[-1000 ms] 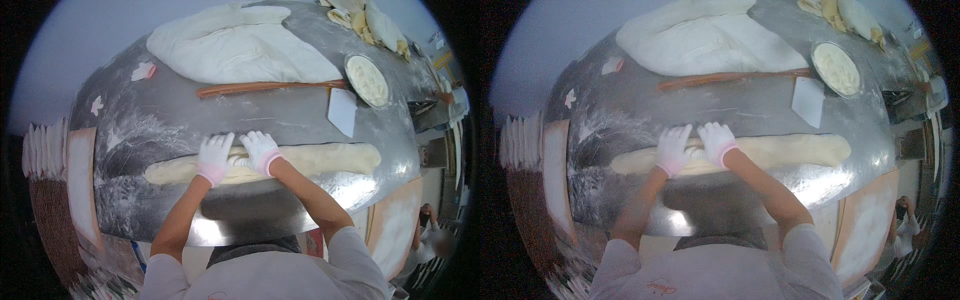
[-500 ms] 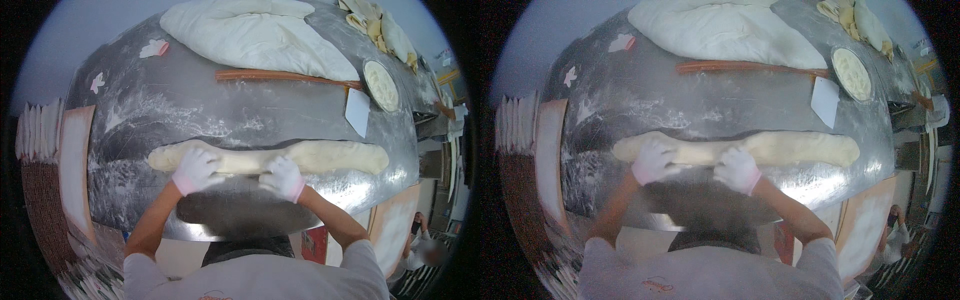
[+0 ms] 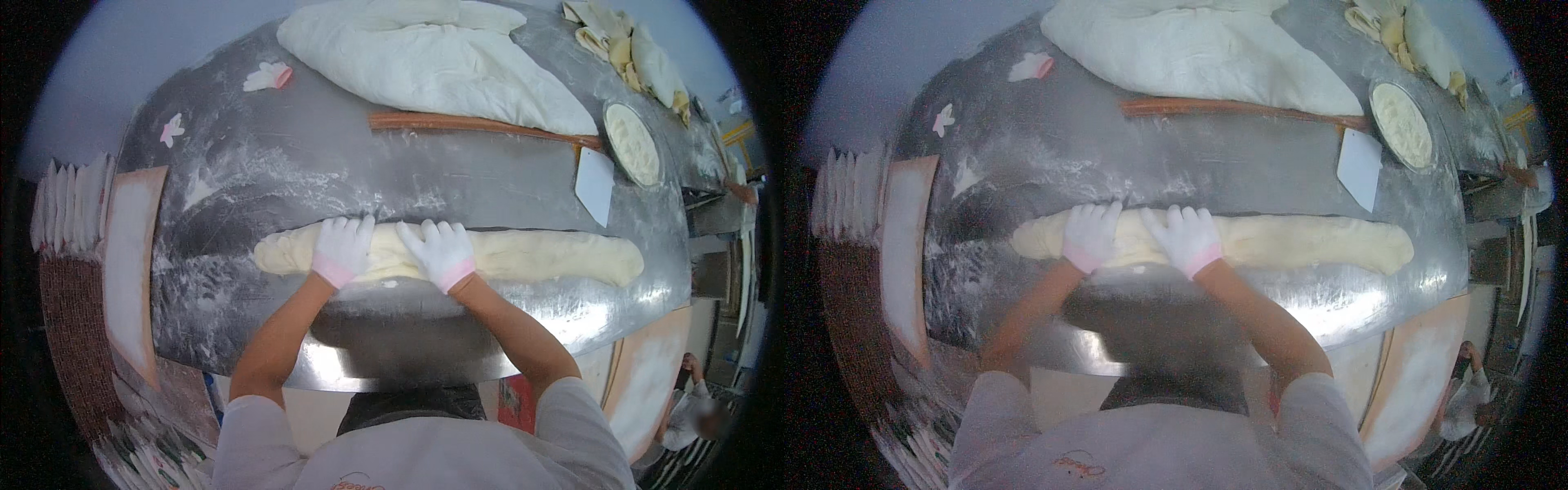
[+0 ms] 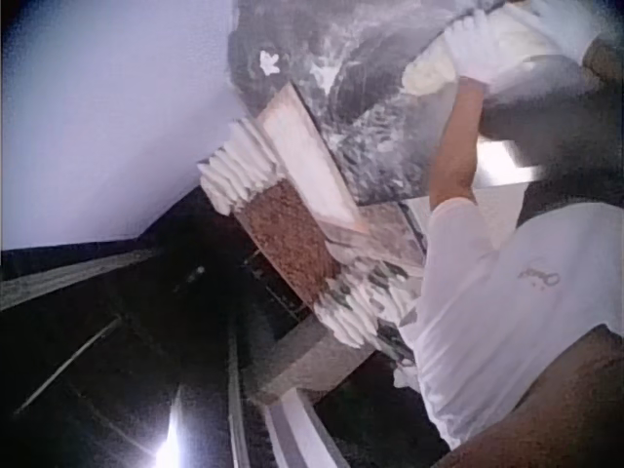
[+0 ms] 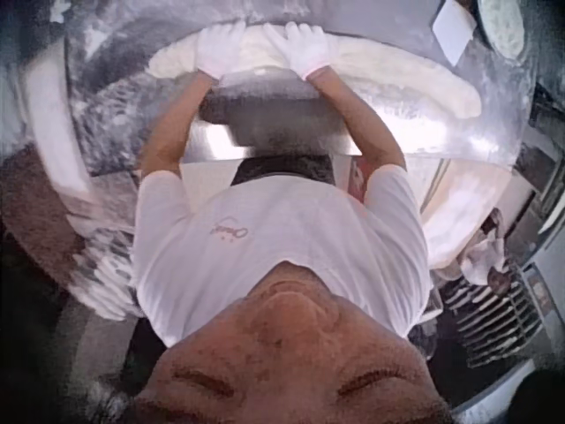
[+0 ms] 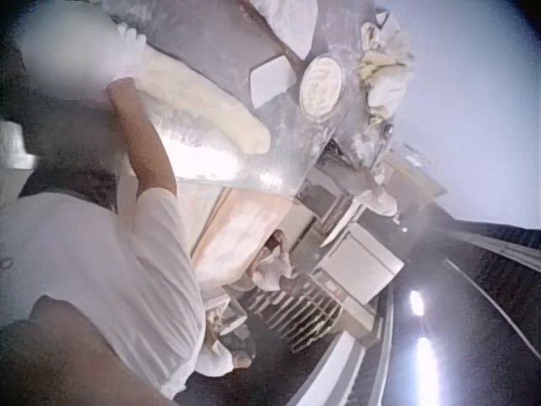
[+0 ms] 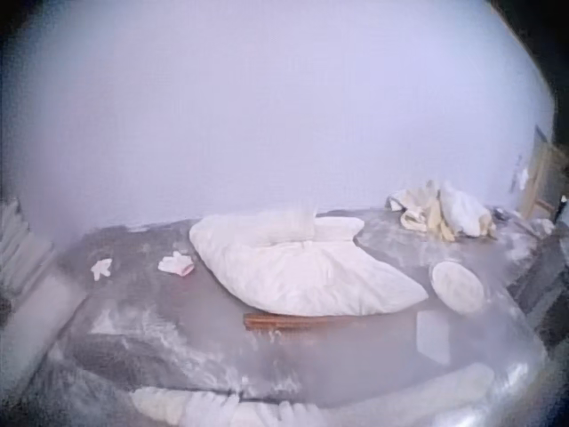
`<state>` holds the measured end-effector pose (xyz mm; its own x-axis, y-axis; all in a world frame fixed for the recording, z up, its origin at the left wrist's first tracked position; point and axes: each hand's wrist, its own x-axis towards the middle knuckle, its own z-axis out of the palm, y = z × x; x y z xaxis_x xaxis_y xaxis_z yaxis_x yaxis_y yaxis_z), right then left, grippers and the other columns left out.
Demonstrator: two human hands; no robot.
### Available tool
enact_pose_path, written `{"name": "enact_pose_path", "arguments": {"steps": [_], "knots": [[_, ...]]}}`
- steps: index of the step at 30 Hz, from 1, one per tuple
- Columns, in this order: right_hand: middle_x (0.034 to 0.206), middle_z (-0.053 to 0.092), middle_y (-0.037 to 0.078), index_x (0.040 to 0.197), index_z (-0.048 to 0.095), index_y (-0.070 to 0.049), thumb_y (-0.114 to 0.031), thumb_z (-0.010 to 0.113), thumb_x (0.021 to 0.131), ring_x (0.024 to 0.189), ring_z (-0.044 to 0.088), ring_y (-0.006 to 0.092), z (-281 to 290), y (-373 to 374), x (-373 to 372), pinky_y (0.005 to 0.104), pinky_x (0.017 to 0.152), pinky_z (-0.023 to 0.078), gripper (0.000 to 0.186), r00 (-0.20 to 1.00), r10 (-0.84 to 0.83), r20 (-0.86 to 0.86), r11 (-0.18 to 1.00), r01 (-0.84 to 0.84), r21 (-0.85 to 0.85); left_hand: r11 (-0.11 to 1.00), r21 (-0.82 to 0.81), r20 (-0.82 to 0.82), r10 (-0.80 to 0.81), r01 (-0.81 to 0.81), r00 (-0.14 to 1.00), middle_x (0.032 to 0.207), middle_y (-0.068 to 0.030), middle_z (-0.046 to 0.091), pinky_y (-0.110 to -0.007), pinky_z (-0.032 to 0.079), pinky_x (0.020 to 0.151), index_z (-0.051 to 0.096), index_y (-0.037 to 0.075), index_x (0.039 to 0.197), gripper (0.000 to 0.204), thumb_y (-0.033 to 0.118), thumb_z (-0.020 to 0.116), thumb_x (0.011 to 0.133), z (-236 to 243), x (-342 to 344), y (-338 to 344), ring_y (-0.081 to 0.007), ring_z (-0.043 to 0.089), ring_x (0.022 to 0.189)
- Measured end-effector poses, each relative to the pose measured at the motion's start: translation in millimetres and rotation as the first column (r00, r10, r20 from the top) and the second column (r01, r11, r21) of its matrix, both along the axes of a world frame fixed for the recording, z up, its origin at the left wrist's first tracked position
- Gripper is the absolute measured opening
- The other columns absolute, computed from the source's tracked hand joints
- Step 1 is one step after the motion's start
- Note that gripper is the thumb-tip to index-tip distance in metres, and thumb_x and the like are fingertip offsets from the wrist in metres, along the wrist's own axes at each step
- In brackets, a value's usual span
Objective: The person uses their hands and a rolling pin to stretch, roll, and shape a large piece of dough on a floured metal table, occasionally using a plastic scraper to cut or adjust it.
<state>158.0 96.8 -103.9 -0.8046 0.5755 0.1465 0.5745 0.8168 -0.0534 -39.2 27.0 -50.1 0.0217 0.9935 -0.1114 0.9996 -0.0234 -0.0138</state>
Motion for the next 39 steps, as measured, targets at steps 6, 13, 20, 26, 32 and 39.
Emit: {"name": "enact_pose_path", "arguments": {"steps": [6, 13, 20, 26, 32, 39], "knots": [[0.133, 0.047, 0.017, 0.132, 0.052, -0.019, -0.047, 0.063, 0.08, 0.122, 0.045, 0.033, 19, 31, 4, 0.0459, 0.101, 0.035, 0.061, 0.963, -0.068, -0.26, 0.918, -0.042, -0.394, 0.99, 0.07, 0.232, 0.101, -0.12, 0.967, 0.115, -0.019, 0.061, -0.047, 0.038, 0.096, 0.054, 0.003, 0.124, 0.06, 0.051, 0.052, 0.086, 29, -18, 24, -0.0346, 0.054, 0.112], [0.145, 0.038, 0.015, 0.135, 0.048, -0.024, -0.051, 0.055, 0.085, 0.131, 0.035, 0.0393, 13, -12, -14, 0.0562, 0.105, 0.029, 0.057, 0.954, 0.287, -0.086, 0.932, -0.298, -0.205, 0.999, -0.037, 0.062, -0.025, 0.028, 0.998, 0.136, -0.0232, 0.04, -0.054, 0.026, 0.106, 0.043, 0.001, 0.129, 0.069, 0.051, 0.057, 0.084, 14, -30, -31, -0.039, 0.037, 0.127], [0.118, 0.055, 0.013, 0.121, 0.061, -0.034, -0.04, 0.065, 0.079, 0.102, 0.052, 0.0303, -2, -24, -25, 0.0431, 0.08, 0.042, 0.042, 0.915, 0.393, -0.094, 0.903, -0.365, 0.227, 0.99, 0.141, -0.044, -0.004, 0.01, 0.999, 0.106, -0.0246, 0.058, -0.053, 0.039, 0.096, 0.054, 0.0, 0.122, 0.081, 0.061, 0.067, 0.069, -5, -58, -75, -0.0365, 0.055, 0.105], [0.131, 0.049, 0.019, 0.13, 0.054, -0.024, -0.04, 0.06, 0.083, 0.115, 0.05, 0.0356, 26, 25, -45, 0.0425, 0.096, 0.041, 0.05, 0.932, -0.067, -0.356, 0.82, -0.152, -0.552, 0.951, -0.084, 0.167, 0.307, -0.296, 0.937, 0.115, -0.0217, 0.058, -0.05, 0.036, 0.1, 0.052, 0.004, 0.126, 0.071, 0.057, 0.058, 0.08, 31, -69, -8, -0.0364, 0.052, 0.112], [0.144, 0.037, 0.021, 0.14, 0.04, -0.014, -0.055, 0.055, 0.084, 0.131, 0.036, 0.0387, 32, 10, -72, 0.0508, 0.107, 0.029, 0.071, 0.994, 0.055, -0.093, 0.941, -0.083, -0.327, 0.995, -0.061, 0.084, -0.069, 0.075, 0.994, 0.139, -0.0227, 0.04, -0.059, 0.027, 0.104, 0.046, 0.005, 0.132, 0.078, 0.062, 0.056, 0.079, 4, -93, 11, -0.0399, 0.034, 0.131], [0.137, 0.043, 0.018, 0.133, 0.048, -0.03, -0.051, 0.068, 0.072, 0.124, 0.041, 0.0415, -9, -77, -8, 0.0675, 0.099, 0.03, 0.068, 0.826, 0.542, -0.156, 0.839, -0.543, 0.043, 0.991, 0.129, -0.122, -0.023, 0.038, 0.992, 0.131, -0.0278, 0.045, -0.06, 0.029, 0.1, 0.047, 0.003, 0.13, 0.093, 0.068, 0.065, 0.066, -2, -31, -116, -0.0425, 0.042, 0.123]]}}
